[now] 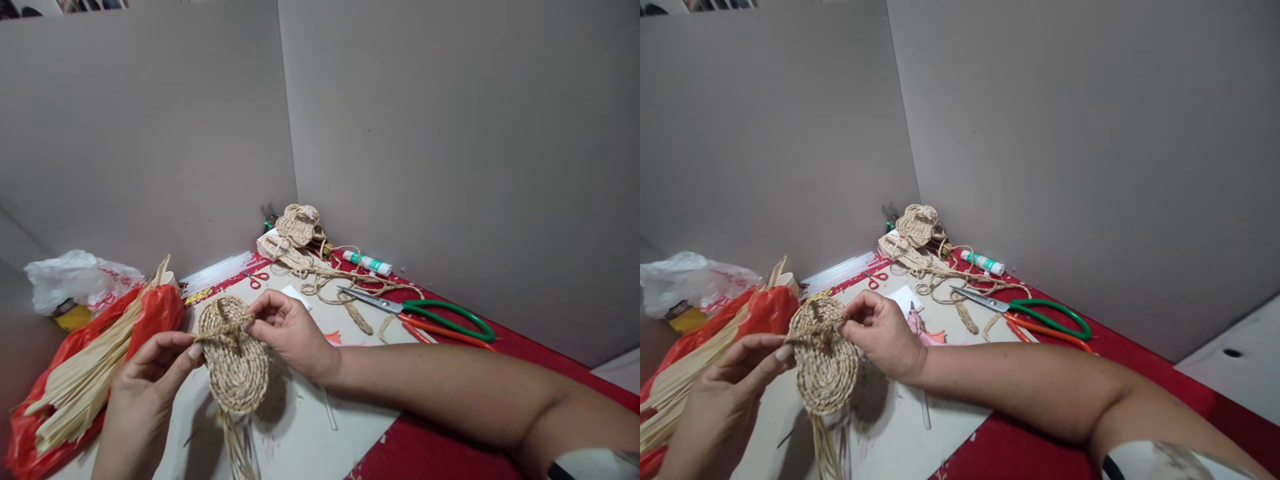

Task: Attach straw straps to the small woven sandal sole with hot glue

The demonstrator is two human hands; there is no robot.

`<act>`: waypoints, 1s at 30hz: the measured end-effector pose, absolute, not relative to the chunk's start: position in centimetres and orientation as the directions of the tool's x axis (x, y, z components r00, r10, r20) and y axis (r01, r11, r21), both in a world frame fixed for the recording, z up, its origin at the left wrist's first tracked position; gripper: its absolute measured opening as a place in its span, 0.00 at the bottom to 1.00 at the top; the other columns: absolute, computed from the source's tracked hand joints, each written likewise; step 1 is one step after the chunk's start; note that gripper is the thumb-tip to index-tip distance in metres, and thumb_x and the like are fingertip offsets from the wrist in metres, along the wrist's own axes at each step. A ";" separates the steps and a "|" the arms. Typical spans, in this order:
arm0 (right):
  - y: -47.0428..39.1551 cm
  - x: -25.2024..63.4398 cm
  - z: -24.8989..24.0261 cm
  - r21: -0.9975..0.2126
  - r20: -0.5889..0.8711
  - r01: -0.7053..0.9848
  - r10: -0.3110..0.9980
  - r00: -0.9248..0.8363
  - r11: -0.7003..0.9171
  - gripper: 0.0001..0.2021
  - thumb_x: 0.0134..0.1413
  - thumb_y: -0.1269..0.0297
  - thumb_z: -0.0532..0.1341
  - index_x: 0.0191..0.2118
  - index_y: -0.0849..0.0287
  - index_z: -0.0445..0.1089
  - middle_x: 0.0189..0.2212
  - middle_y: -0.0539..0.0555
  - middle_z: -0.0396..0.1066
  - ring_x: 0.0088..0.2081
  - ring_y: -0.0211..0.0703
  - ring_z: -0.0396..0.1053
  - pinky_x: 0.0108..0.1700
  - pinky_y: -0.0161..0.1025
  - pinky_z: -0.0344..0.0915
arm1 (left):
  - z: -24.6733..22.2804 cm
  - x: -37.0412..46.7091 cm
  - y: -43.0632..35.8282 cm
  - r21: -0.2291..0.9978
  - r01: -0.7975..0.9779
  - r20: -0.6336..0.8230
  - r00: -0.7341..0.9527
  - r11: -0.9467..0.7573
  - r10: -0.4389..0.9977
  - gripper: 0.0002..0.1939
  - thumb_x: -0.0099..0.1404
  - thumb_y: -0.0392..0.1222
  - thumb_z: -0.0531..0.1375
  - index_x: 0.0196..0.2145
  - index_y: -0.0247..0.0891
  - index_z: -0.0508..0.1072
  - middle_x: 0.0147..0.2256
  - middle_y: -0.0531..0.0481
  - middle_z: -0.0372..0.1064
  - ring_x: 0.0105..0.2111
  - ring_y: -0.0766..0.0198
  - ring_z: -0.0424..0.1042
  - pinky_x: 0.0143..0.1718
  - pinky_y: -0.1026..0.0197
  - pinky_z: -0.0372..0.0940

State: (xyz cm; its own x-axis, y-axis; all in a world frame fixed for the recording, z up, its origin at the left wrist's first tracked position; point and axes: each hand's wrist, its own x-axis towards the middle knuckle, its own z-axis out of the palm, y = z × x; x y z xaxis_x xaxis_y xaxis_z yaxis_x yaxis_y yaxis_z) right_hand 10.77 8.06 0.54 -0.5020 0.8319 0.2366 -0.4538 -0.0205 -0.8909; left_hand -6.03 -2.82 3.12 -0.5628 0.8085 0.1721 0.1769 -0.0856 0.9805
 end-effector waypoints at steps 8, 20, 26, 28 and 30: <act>8.3 10.7 0.6 -0.878 0.248 -0.478 0.840 -0.482 -0.015 0.08 0.42 0.70 0.65 0.29 0.60 0.64 0.23 0.43 0.65 0.25 0.30 0.61 0.30 0.32 0.57 | 2.4 -5.6 -2.9 0.967 0.232 0.226 -0.571 -0.109 0.790 0.15 0.47 0.46 0.73 0.33 0.42 0.78 0.32 0.52 0.76 0.33 0.65 0.73 0.36 0.68 0.69; 8.0 11.0 1.1 -0.883 0.246 -0.469 0.830 -0.501 -0.022 0.08 0.41 0.74 0.64 0.29 0.61 0.63 0.23 0.43 0.63 0.25 0.28 0.60 0.29 0.31 0.56 | 2.7 -5.3 -3.4 0.958 0.285 0.213 -0.626 -0.034 0.750 0.15 0.49 0.49 0.71 0.33 0.43 0.77 0.33 0.54 0.76 0.35 0.64 0.73 0.37 0.69 0.68; 7.9 11.2 1.6 -0.868 0.189 -0.481 0.815 -0.548 -0.122 0.18 0.41 0.76 0.62 0.40 0.59 0.62 0.26 0.41 0.66 0.23 0.27 0.60 0.29 0.30 0.56 | 3.1 -4.8 -3.8 0.914 0.405 0.281 -0.588 -0.025 0.758 0.15 0.50 0.50 0.70 0.35 0.44 0.77 0.34 0.53 0.76 0.36 0.61 0.74 0.36 0.68 0.69; 8.0 11.3 1.8 -0.879 0.170 -0.456 0.802 -0.573 -0.139 0.20 0.42 0.77 0.62 0.44 0.59 0.64 0.27 0.42 0.67 0.24 0.27 0.62 0.31 0.31 0.58 | 3.3 -4.4 -3.9 0.890 0.454 0.319 -0.584 -0.025 0.746 0.14 0.51 0.51 0.70 0.34 0.44 0.77 0.34 0.53 0.76 0.36 0.62 0.74 0.37 0.68 0.69; 8.0 11.2 1.8 -0.885 0.161 -0.443 0.797 -0.582 -0.144 0.18 0.42 0.77 0.61 0.43 0.61 0.67 0.29 0.44 0.69 0.27 0.28 0.65 0.35 0.33 0.62 | 3.4 -3.9 -4.0 0.867 0.497 0.358 -0.582 -0.029 0.730 0.13 0.51 0.51 0.69 0.33 0.44 0.76 0.33 0.54 0.76 0.34 0.64 0.74 0.37 0.69 0.69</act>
State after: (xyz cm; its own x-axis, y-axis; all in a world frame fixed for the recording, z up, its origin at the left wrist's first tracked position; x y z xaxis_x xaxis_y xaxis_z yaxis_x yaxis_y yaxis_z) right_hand 11.23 8.01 1.84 -0.5824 0.7967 0.1615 -0.4428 -0.1443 -0.8850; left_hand -3.90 -3.97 3.40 -0.5824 0.7297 0.3582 0.4969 -0.0292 0.8673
